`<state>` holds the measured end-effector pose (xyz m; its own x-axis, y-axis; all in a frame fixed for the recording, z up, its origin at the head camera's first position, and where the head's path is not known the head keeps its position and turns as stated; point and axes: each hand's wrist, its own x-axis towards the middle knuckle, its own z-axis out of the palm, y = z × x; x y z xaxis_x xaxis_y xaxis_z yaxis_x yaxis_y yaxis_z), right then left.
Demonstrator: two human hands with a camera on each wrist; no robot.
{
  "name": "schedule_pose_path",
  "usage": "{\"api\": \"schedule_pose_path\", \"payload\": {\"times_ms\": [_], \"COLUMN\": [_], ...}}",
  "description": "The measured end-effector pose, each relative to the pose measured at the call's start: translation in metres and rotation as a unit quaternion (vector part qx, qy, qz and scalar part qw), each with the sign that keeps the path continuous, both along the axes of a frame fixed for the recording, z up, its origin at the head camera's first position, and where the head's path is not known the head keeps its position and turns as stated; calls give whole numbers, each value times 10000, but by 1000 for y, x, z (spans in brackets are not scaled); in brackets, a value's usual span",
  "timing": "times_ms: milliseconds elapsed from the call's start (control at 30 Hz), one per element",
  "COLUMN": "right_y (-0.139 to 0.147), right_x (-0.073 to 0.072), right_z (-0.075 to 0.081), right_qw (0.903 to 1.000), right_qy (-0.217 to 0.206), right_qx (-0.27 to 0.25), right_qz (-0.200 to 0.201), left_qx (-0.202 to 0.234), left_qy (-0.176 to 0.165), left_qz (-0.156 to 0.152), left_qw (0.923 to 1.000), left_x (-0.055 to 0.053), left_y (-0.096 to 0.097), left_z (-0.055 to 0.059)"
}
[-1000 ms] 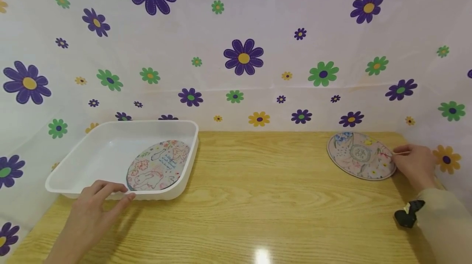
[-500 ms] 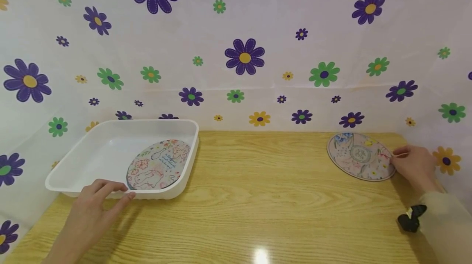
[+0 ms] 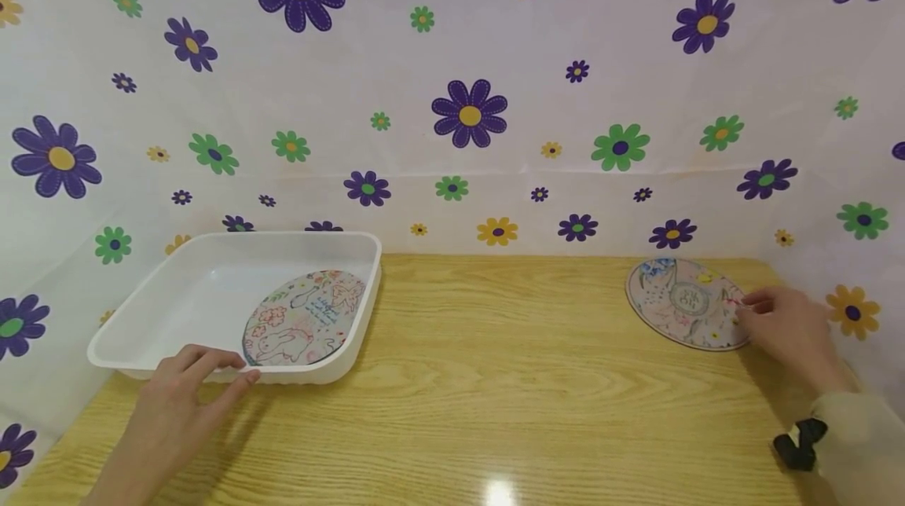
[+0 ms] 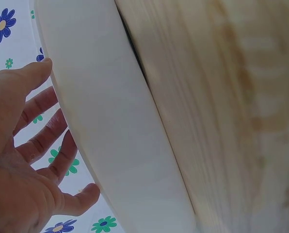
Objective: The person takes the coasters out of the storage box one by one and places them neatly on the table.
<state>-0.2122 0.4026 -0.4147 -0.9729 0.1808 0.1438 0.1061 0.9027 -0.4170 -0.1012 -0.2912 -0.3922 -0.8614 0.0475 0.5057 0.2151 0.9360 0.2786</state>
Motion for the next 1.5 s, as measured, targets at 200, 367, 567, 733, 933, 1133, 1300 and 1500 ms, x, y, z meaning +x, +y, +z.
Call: {"api": "schedule_pose_path", "payload": {"times_ms": [200, 367, 567, 733, 933, 1133, 1300, 1500], "right_y": [-10, -17, -27, -34, -40, -47, -56, -64], "right_x": [3, 5, 7, 8, 9, 9, 11, 12], "right_z": [-1, 1, 6, 9, 12, 15, 17, 21], "right_qw": [9990, 9985, 9977, 9971, 9975, 9964, 9964, 9957], "right_qy": [318, 255, 271, 377, 315, 374, 312, 142], "right_qx": [12, 41, 204, 318, 349, 301, 219, 47], "right_qz": [310, 484, 588, 575, 528, 694, 761, 918], "left_qx": [-50, -50, -2, 27, 35, 19, -13, 4], "left_qy": [-37, 6, 42, -8, 60, 41, 132, 130], "left_qz": [38, 28, 7, 1, -39, -26, -47, -31], "left_qw": [10000, 10000, 10000, 10000, 10000, 10000, 9999, 9999], "left_x": [0, 1, 1, 2, 1, 0, 0, -1], "left_y": [0, 0, 0, -1, -1, -1, -1, 0], "left_z": [0, -1, -1, -1, -2, -2, -1, -1]}}
